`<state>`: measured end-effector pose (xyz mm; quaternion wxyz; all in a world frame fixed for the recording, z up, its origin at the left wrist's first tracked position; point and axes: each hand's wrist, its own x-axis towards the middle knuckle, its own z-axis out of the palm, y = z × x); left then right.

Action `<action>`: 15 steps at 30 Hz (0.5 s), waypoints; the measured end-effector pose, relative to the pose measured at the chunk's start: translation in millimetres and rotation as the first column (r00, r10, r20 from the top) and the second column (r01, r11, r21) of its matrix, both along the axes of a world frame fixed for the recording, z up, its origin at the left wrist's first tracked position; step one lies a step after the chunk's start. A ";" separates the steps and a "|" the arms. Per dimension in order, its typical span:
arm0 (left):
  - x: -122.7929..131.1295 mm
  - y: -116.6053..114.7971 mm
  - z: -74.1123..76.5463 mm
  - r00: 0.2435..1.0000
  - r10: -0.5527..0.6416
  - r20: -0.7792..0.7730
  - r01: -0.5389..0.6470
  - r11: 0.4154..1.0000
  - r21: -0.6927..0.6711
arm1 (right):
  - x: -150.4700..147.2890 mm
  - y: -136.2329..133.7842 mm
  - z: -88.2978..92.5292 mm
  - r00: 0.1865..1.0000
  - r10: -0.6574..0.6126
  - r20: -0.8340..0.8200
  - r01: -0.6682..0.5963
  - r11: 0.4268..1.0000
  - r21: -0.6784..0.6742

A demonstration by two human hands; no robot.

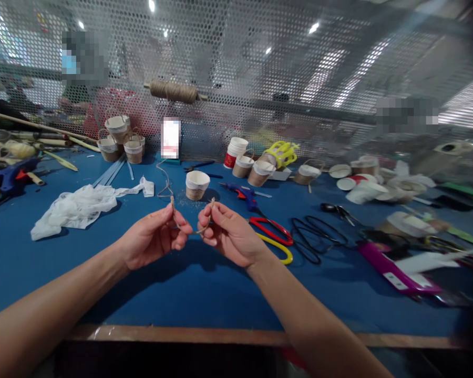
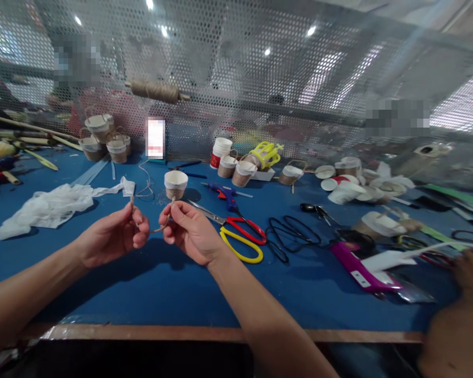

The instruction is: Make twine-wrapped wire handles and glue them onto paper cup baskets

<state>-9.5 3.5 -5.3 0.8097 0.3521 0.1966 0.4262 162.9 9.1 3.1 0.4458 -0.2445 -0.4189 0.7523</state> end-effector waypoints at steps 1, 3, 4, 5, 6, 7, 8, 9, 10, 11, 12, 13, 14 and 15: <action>0.4 -0.4 0.2 1.000 -0.012 -0.001 0.012 1.000 0.008 | 0.0 -0.4 0.3 1.000 0.025 -0.006 -0.025 1.000 -0.001; 1.8 -2.0 -0.1 1.000 -0.023 -0.005 0.023 0.999 0.025 | 0.0 -1.6 1.1 0.997 0.073 -0.006 -0.073 0.997 0.001; 2.6 -3.1 -0.4 1.000 -0.026 -0.009 0.027 0.999 0.034 | -0.1 -2.3 1.5 0.996 0.090 0.000 -0.090 0.996 0.004; 3.4 -4.2 -0.8 0.999 -0.030 -0.014 0.031 0.999 0.043 | -0.2 -3.1 2.0 0.995 0.103 0.009 -0.103 0.995 0.007; 4.1 -5.3 -1.2 0.999 -0.038 -0.019 0.039 0.998 0.051 | -0.4 -3.8 2.4 0.993 0.113 0.021 -0.113 0.994 0.009; 4.7 -6.2 -1.7 0.999 -0.046 -0.022 0.048 0.997 0.058 | -0.6 -4.4 2.7 0.992 0.119 0.033 -0.119 0.993 0.010; 5.2 -7.0 -2.2 0.998 -0.054 -0.025 0.056 0.996 0.063 | -0.8 -4.7 2.9 0.991 0.125 0.046 -0.125 0.992 0.010; 5.6 -7.6 -2.6 0.998 -0.059 -0.026 0.061 0.996 0.066 | -1.0 -4.9 3.0 0.990 0.127 0.055 -0.128 0.992 0.010; 5.8 -8.0 -3.0 0.998 -0.060 -0.028 0.061 0.996 0.067 | -1.1 -4.9 2.9 0.989 0.130 0.064 -0.131 0.991 0.009; 5.9 -8.3 -3.3 0.998 -0.059 -0.030 0.061 0.996 0.067 | -1.2 -4.8 2.7 0.988 0.135 0.074 -0.136 0.991 0.008; 5.9 -8.3 -3.7 0.998 -0.057 -0.034 0.060 0.996 0.066 | -1.2 -4.7 2.4 0.987 0.139 0.084 -0.140 0.990 0.004; 5.9 -8.3 -4.0 0.998 -0.056 -0.037 0.058 0.996 0.065 | -1.2 -4.6 2.1 0.986 0.142 0.091 -0.143 0.990 -0.001; 5.8 -8.1 -4.4 0.998 -0.055 -0.042 0.057 0.996 0.065 | -1.2 -4.6 1.9 0.985 0.143 0.096 -0.143 0.990 -0.005; 5.7 -7.9 -4.7 0.998 -0.053 -0.046 0.056 0.996 0.064 | -1.3 -4.6 1.7 0.985 0.141 0.097 -0.141 0.990 -0.010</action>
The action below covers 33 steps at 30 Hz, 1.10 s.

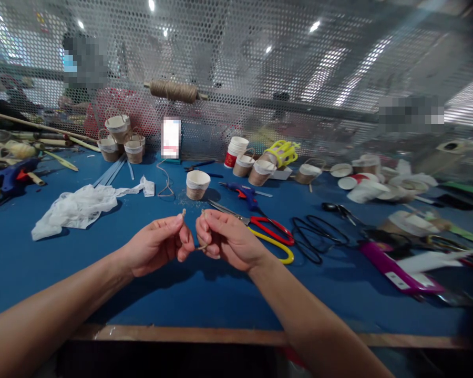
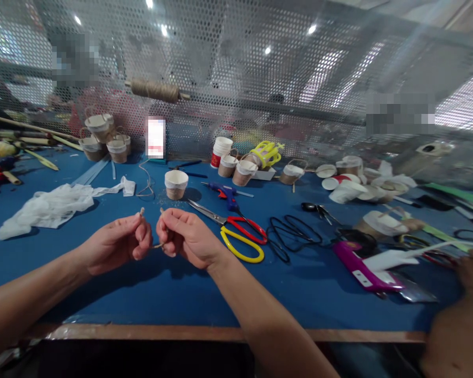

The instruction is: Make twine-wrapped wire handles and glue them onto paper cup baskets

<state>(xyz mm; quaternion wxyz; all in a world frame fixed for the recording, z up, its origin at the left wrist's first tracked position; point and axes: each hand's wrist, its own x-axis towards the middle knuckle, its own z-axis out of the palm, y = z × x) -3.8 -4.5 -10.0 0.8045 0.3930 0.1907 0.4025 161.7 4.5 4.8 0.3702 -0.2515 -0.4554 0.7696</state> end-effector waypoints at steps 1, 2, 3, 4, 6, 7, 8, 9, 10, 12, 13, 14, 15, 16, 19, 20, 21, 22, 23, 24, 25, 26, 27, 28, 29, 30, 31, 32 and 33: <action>-0.1 0.2 -0.3 1.000 0.001 -0.005 -0.001 1.000 0.000 | 0.0 -0.1 -0.1 1.000 -0.001 0.000 0.001 1.000 -0.003; -0.1 0.4 -0.6 1.000 0.002 -0.008 -0.002 1.000 -0.002 | -0.1 -0.3 -0.1 1.000 -0.006 -0.003 0.006 1.000 -0.004; -0.1 0.5 -0.8 1.000 0.002 -0.012 -0.002 1.000 -0.003 | -0.3 -0.6 0.0 1.000 -0.008 -0.005 0.008 1.000 -0.005; 0.0 0.5 -0.9 1.000 0.003 -0.015 -0.003 1.000 -0.005 | -0.4 -1.0 0.2 1.000 -0.007 -0.005 0.007 1.000 -0.004; 0.4 0.2 -0.9 1.000 0.003 -0.018 -0.004 1.000 -0.007 | -0.7 -1.6 0.5 1.000 0.000 -0.001 0.000 1.000 -0.006; 0.6 0.0 -0.7 1.000 0.002 -0.017 -0.002 1.000 -0.008 | -0.8 -1.8 0.6 1.000 0.004 -0.002 -0.004 1.000 -0.008; 0.9 -0.2 -0.6 1.000 0.001 -0.015 -0.001 1.000 -0.011 | -0.8 -1.6 0.6 1.000 0.006 -0.004 -0.006 1.000 -0.011; 1.3 -0.3 -0.4 1.000 0.004 -0.013 -0.004 1.000 -0.015 | -0.6 -1.1 0.5 1.000 0.007 -0.008 -0.007 1.000 -0.015; 1.5 0.0 -0.3 1.000 0.014 -0.011 -0.014 1.000 -0.022 | -0.3 -0.1 0.2 1.000 -0.001 -0.015 0.000 1.000 -0.020; 1.8 1.6 -0.7 0.998 0.051 -0.036 -0.052 0.998 -0.039 | 1.0 3.4 -0.8 0.998 -0.046 -0.034 0.045 0.998 -0.031; 1.6 3.2 -1.5 0.995 0.076 -0.068 -0.079 0.996 -0.041 | 2.0 5.8 -1.5 0.996 -0.083 -0.045 0.082 0.996 -0.039; 1.1 5.2 -2.7 0.988 0.107 -0.112 -0.112 0.993 -0.031 | 3.1 8.4 -2.2 0.991 -0.125 -0.058 0.122 0.991 -0.052; 0.2 7.6 -4.4 0.974 0.153 -0.168 -0.155 0.988 0.002 | 4.3 11.1 -2.8 0.983 -0.168 -0.071 0.163 0.984 -0.069; -0.9 10.3 -6.6 0.948 0.215 -0.234 -0.205 0.976 0.068 | 5.5 13.6 -3.4 0.975 -0.205 -0.082 0.197 0.976 -0.093; -5.7 18.5 -13.5 0.726 0.581 -0.368 -0.338 0.768 0.545 | 7.5 18.4 -4.6 0.960 -0.266 -0.088 0.248 0.952 -0.177; -7.3 20.6 -15.2 0.616 0.714 -0.332 -0.290 0.598 0.747 | 7.4 19.0 -5.0 0.959 -0.272 -0.081 0.252 0.947 -0.196; -8.7 22.2 -16.3 0.529 0.814 -0.241 -0.210 0.401 0.891 | 7.0 19.1 -5.3 0.960 -0.272 -0.072 0.252 0.945 -0.209; -9.7 23.2 -16.7 0.465 0.873 -0.150 -0.124 0.232 0.965 | 6.4 18.9 -5.7 0.962 -0.266 -0.061 0.248 0.945 -0.215; -10.3 23.8 -16.6 0.425 0.904 -0.056 -0.038 0.079 0.996 | 5.6 18.5 -6.1 0.966 -0.256 -0.045 0.241 0.947 -0.214; -10.5 24.0 -15.9 0.408 0.913 0.024 0.032 -0.040 0.999 | 5.1 18.2 -6.5 0.970 -0.241 -0.019 0.232 0.951 -0.207; -10.6 24.2 -14.7 0.404 0.911 0.082 0.081 -0.125 0.989 | 4.9 17.9 -6.7 0.975 -0.223 0.024 0.223 0.957 -0.185; -10.4 24.5 -13.1 0.407 0.905 0.122 0.109 -0.181 0.977 | 5.2 17.7 -6.7 0.973 -0.211 0.090 0.223 0.965 -0.142; -10.2 25.4 -11.1 0.412 0.900 0.140 0.121 -0.207 0.971 | 6.1 17.9 -6.2 0.959 -0.222 0.176 0.237 0.969 -0.065; -9.9 26.9 -8.5 0.411 0.901 0.137 0.116 -0.201 0.973 | 7.5 18.2 -5.2 0.923 -0.270 0.274 0.267 0.962 0.048; -9.5 29.4 -5.3 0.403 0.908 0.111 0.100 -0.165 0.981 | 9.5 18.8 -3.5 0.863 -0.353 0.362 0.302 0.934 0.190; -8.8 32.9 -1.5 0.392 0.918 0.059 0.079 -0.097 0.992 | 11.8 19.7 -1.1 0.789 -0.449 0.419 0.322 0.883 0.341; -7.9 37.5 3.1 0.379 0.925 -0.018 0.051 -0.001 0.999 | 14.1 20.9 2.0 0.715 -0.545 0.438 0.326 0.814 0.481; -6.6 43.1 8.4 0.370 0.921 -0.122 0.025 0.121 0.992 | 16.3 22.5 5.8 0.654 -0.626 0.425 0.313 0.735 0.602; -4.9 49.7 14.1 0.381 0.898 -0.220 0.009 0.234 0.972 | 18.2 24.8 10.1 0.611 -0.686 0.395 0.282 0.655 0.701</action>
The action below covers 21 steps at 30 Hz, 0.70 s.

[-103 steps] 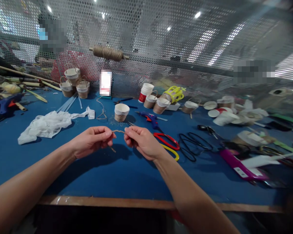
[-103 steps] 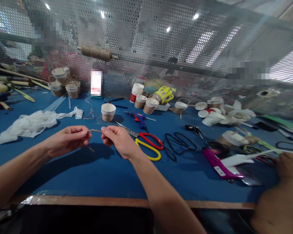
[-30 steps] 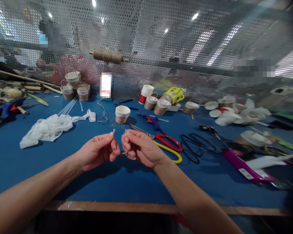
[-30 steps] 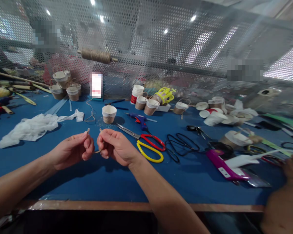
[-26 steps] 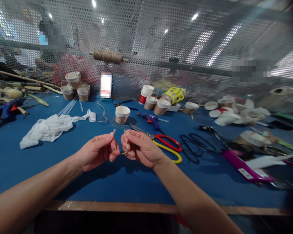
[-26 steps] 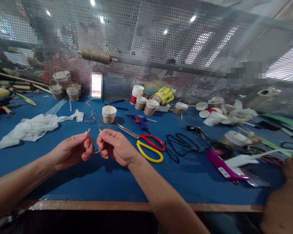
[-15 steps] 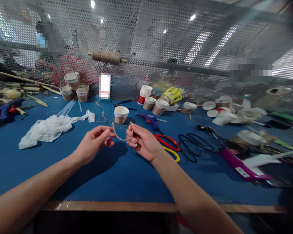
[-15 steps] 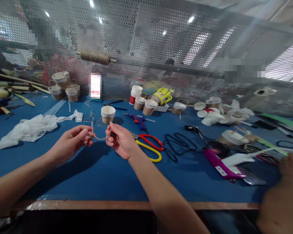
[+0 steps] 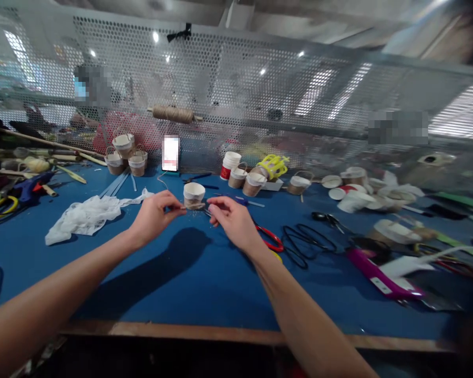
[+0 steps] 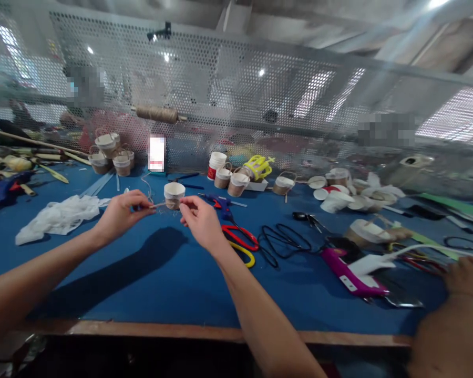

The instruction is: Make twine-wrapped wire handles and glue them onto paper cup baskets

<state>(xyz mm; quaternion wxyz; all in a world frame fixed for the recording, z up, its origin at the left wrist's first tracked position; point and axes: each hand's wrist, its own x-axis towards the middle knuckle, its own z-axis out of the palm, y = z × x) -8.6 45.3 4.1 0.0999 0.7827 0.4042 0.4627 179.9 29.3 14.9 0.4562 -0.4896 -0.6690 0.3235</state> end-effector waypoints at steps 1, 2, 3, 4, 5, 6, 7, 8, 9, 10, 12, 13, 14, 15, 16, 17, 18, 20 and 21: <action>2.3 7.5 5.9 1.000 -0.018 0.020 0.020 0.993 -0.113 | 1.5 3.1 4.7 0.998 -0.012 0.062 0.006 0.994 0.106; 5.0 15.6 11.7 0.998 -0.041 0.043 0.049 0.972 -0.230 | 2.7 7.3 9.7 0.991 -0.031 0.128 0.004 0.979 0.206; 8.1 24.2 17.1 0.997 -0.051 0.051 0.063 0.961 -0.269 | 3.5 12.6 14.7 0.980 -0.063 0.190 0.005 0.956 0.292; 11.5 33.2 21.8 0.997 -0.063 0.053 0.075 0.954 -0.290 | 4.2 19.2 19.4 0.965 -0.099 0.243 0.009 0.938 0.347; 14.9 42.5 25.6 0.996 -0.074 0.057 0.088 0.948 -0.307 | 4.9 26.9 23.8 0.949 -0.136 0.284 0.020 0.926 0.378; 18.2 51.8 28.4 0.995 -0.081 0.061 0.096 0.943 -0.319 | 5.5 35.6 27.6 0.938 -0.159 0.309 0.034 0.927 0.373; 21.2 61.2 30.3 0.995 -0.083 0.063 0.099 0.941 -0.325 | 6.0 45.0 30.7 0.934 -0.166 0.318 0.050 0.938 0.342; 23.7 70.4 31.2 0.994 -0.086 0.062 0.102 0.939 -0.329 | 6.3 54.6 32.9 0.932 -0.164 0.322 0.057 0.946 0.318; 25.6 79.3 31.4 0.995 -0.087 0.054 0.101 0.937 -0.334 | 6.3 64.3 34.2 0.933 -0.161 0.322 0.062 0.953 0.298; 26.9 87.8 30.8 0.995 -0.085 0.045 0.095 0.937 -0.337 | 6.0 73.6 34.5 0.935 -0.157 0.317 0.066 0.958 0.278; 27.7 102.5 28.4 0.998 -0.065 0.025 0.070 0.938 -0.339 | 4.2 90.2 32.7 0.941 -0.145 0.305 0.073 0.969 0.235; 27.5 108.6 26.7 0.998 -0.058 0.015 0.060 0.939 -0.339 | 2.8 97.2 30.7 0.945 -0.137 0.298 0.075 0.974 0.212; 27.1 113.6 24.9 0.999 -0.048 0.006 0.047 0.940 -0.339 | 1.4 103.3 28.2 0.948 -0.130 0.291 0.076 0.979 0.189; 26.6 117.8 23.0 0.999 -0.039 -0.004 0.035 0.941 -0.337 | 0.1 108.5 25.3 0.951 -0.124 0.284 0.078 0.983 0.168; 26.2 121.1 21.1 1.000 -0.027 -0.013 0.022 0.943 -0.332 | -1.0 112.9 22.2 0.953 -0.118 0.279 0.077 0.986 0.151; 25.9 123.8 19.1 1.000 -0.015 -0.023 0.007 0.945 -0.326 | -1.6 116.6 18.9 0.954 -0.114 0.276 0.078 0.987 0.137; 25.6 126.0 17.1 0.999 -0.006 -0.035 -0.006 0.947 -0.321 | -1.7 119.7 15.5 0.955 -0.111 0.275 0.078 0.989 0.127; 25.2 129.2 13.1 0.998 0.006 -0.064 -0.026 0.950 -0.312 | -0.6 124.3 8.9 0.953 -0.106 0.283 0.075 0.990 0.117; 25.0 130.4 11.3 0.997 0.008 -0.080 -0.032 0.950 -0.310 | 0.5 125.8 5.8 0.951 -0.104 0.292 0.072 0.991 0.116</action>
